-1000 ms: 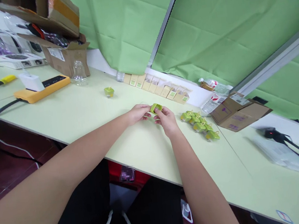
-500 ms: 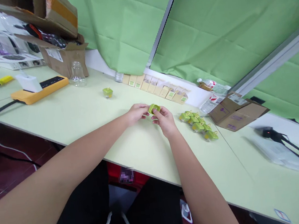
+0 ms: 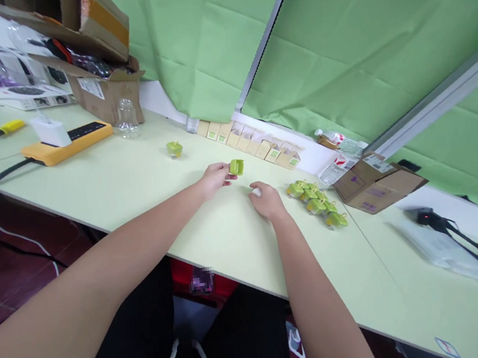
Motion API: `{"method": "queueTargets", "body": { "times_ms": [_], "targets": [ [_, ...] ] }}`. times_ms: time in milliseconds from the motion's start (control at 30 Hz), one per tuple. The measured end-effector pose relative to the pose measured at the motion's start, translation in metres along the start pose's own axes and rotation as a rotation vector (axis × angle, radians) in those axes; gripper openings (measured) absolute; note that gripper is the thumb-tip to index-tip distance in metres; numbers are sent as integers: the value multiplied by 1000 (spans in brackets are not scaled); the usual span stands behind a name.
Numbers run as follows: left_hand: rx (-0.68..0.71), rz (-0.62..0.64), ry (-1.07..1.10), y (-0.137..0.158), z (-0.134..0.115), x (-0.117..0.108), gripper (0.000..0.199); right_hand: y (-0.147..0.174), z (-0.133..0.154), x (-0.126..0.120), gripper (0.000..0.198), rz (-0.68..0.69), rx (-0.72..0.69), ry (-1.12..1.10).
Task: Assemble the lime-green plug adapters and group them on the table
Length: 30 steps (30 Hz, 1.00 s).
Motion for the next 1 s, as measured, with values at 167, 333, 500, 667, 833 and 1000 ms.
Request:
{"method": "queueTargets", "body": {
  "times_ms": [167,333,500,667,833,1000],
  "targets": [
    [15,28,-38,0,-1,2,15,-4,-2,-6,39,-163,112,-547],
    [99,57,-54,-1,-4,6,17,-4,2,-5,43,-178,169,-1040],
    [361,73,-235,1,-15,8,18,1,12,-7,44,-143,173,-1004],
    [468,41,-358,6,-20,7,18,4,24,3,43,-60,143,-1063],
    [447,15,-391,7,-17,5,18,5,28,4,44,-86,81,-1020],
    [411,4,-364,1,-9,2,16,6,31,5,44,-85,40,-967]
  ]
}}
Point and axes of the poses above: each hand's wrist, its own y-axis away from the middle knuckle, its own x-axis out of the palm, z = x × y, the point moved 8 cm from there along -y, towards the middle knuckle, and after that the axes turned 2 degrees about x, right-handed, at the moved point
